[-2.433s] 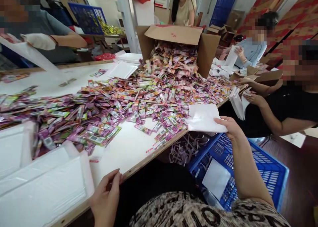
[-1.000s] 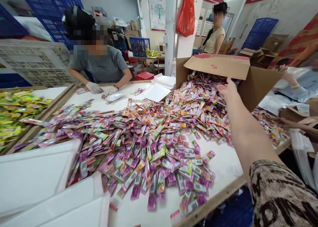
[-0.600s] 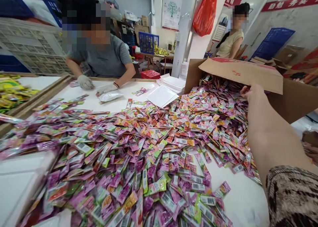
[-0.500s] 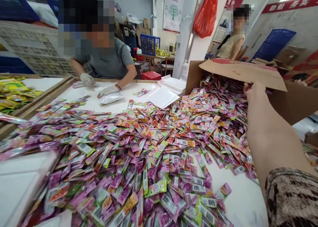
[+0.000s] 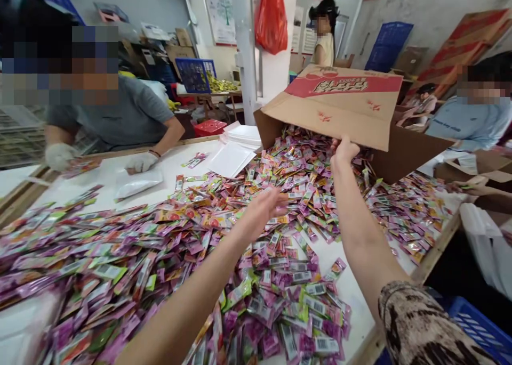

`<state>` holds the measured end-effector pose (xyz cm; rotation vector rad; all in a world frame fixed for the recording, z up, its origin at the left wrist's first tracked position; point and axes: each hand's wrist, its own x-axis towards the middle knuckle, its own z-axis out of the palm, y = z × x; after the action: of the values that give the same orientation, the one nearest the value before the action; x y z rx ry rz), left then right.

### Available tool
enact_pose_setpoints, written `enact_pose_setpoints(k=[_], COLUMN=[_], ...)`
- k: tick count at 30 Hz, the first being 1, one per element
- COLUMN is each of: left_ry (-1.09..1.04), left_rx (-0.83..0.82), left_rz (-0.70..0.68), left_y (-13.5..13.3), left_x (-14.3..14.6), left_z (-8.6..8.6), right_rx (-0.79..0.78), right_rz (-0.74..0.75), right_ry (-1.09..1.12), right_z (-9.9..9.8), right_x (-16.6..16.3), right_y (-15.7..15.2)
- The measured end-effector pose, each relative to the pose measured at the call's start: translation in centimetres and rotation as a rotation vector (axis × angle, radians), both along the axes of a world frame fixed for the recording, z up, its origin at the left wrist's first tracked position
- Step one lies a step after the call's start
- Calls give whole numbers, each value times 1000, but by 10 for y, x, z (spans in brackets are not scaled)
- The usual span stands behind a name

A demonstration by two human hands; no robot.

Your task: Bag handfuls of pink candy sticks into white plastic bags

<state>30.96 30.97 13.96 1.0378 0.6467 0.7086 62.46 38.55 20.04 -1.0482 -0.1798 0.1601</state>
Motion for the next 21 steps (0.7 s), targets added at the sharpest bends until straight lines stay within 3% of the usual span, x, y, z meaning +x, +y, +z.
enact_pose_setpoints(k=[2,4,6,8,11,14,16,17,19,21], left_ry=[-140,-229,-366,-423,-414,-374,-333,-316,-285,-257], left_rx=[-148,-258,-348,-408,-420,-458,-508,-528,-561,-580], left_rz=[36,104,177,297,460,532,554,570,605,631], left_y=[58,96,113,111,87,53,32,24,9,0], left_x=[81,148,191,209,197,163,140,129,110,95], left_z=[32,54,62,55,30,2,-18,-28,-46,-61], right_rx=[11,22,36,52,36,-212,-410,-436,-309,-140], right_rz=[0,13,38,66,210,661,876,841,533,320], right_ry=[22,45,65,87,103,-2,-159,-227,-244,-176], right_z=[-15,-35,-57,-77,-98,-105,-97,-89,-68,-50], right_x=[-10,-20,-31,-45,-74,-91,-76,-60,-11,44], right_y=[-21,-39,-57,-77,-124,-201,-255,-277,-303,-301])
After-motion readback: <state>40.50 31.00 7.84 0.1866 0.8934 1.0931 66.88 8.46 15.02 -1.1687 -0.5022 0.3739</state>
